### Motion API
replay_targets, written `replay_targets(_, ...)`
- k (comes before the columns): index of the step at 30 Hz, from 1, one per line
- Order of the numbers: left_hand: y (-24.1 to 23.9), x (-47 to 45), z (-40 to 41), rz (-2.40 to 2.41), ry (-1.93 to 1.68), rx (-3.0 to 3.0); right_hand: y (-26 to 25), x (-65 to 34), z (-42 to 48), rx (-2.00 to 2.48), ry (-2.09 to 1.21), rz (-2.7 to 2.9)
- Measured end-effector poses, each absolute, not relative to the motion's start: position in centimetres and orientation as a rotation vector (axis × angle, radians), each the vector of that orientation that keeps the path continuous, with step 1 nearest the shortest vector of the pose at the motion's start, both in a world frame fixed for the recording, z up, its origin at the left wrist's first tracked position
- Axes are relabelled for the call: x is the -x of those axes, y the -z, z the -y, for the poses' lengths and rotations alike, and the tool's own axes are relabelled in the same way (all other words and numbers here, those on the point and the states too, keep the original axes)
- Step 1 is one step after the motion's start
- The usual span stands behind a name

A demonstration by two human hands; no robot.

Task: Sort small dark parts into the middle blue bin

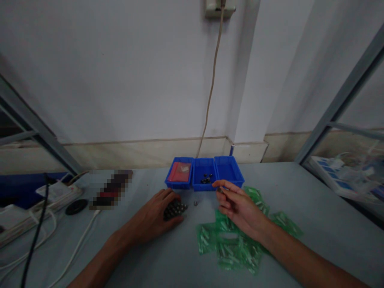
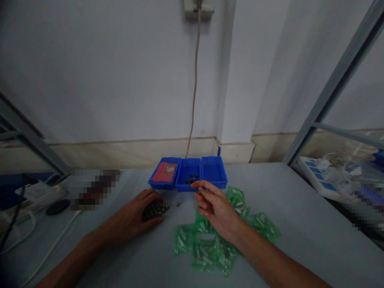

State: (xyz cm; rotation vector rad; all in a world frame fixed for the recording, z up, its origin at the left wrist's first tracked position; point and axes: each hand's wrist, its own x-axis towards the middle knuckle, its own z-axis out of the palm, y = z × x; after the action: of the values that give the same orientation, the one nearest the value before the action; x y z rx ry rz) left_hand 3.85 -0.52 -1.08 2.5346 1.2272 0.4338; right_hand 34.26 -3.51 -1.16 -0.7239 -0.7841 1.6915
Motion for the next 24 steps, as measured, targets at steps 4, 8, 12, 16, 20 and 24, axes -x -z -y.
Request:
replay_targets(4,1.2,-3.8,0.5,-1.217,-0.427,-2.538,1.0,-34.2,3.7,0.722,-1.688,0.831)
replay_targets(8,1.2,-3.8,0.5,-1.215,-0.41,-2.54,1.1,-34.0,3.9,0.9,-1.351,1.145)
replay_targets(12,1.2,-3.8,0.4,-1.214,-0.433,-2.546,1.0,-33.8,4.7,0.952,-0.646,1.578)
replay_targets(16,1.2,-3.8,0.5,-1.209,-0.453,-2.548,1.2,-33.7,5.5,0.895,-0.327,1.772)
replay_targets(20,1.3,-3.8,0.5,-1.215,-0.459,-2.554,1.7,-33.5,5.5,0.93,-0.304,1.774)
replay_targets(24,1.4,-3.8,0.4,-1.211,-0.442,-2.556,1.8,-33.4,5.0,0.991,-0.525,1.669)
